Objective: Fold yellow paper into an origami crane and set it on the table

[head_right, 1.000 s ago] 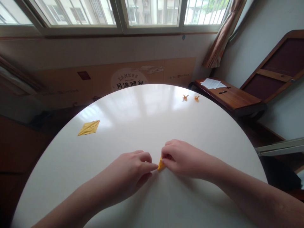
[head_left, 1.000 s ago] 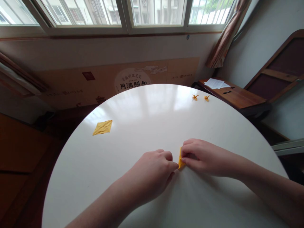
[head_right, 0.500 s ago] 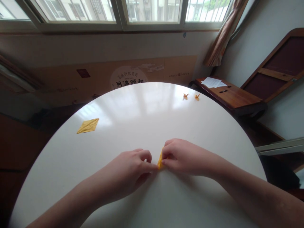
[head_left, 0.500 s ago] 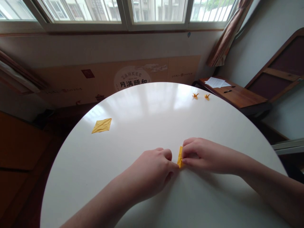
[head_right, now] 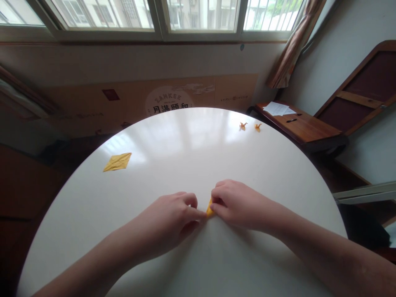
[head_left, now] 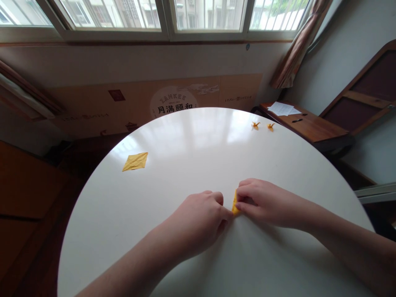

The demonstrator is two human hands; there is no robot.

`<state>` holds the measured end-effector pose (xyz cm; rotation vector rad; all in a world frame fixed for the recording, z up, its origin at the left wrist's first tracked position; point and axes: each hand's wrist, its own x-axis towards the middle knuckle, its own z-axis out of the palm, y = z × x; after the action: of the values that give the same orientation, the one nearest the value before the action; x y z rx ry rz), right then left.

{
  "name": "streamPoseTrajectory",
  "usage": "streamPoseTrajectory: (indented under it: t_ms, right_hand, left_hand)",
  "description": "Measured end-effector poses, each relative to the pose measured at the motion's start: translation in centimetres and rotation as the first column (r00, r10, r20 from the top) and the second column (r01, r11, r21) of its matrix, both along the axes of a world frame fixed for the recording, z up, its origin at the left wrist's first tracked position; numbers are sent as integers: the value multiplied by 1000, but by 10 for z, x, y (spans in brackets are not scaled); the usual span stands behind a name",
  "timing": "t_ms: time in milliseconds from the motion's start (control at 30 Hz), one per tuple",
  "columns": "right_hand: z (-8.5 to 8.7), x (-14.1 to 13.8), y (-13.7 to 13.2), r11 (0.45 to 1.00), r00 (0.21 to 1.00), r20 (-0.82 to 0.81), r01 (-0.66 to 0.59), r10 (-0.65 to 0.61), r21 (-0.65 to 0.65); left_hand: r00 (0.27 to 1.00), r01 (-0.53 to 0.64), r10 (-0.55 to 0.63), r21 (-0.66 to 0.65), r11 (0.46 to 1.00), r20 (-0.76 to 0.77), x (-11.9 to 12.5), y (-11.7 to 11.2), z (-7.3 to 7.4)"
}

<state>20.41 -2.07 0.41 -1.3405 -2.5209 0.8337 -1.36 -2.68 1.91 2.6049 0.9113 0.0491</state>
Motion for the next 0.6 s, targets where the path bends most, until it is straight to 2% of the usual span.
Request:
streamPoseTrajectory:
  t_ms: [400, 600]
  right_hand:
    - [1, -4, -2, 998, 996, 90, -1, -4, 61]
    - [1, -4, -2, 998, 995, 96, 9, -15, 60]
  left_hand:
    - [999, -38, 37, -20, 999, -28, 0, 2, 4]
    - [991, -84, 84, -1, 996, -104, 1, 2, 9]
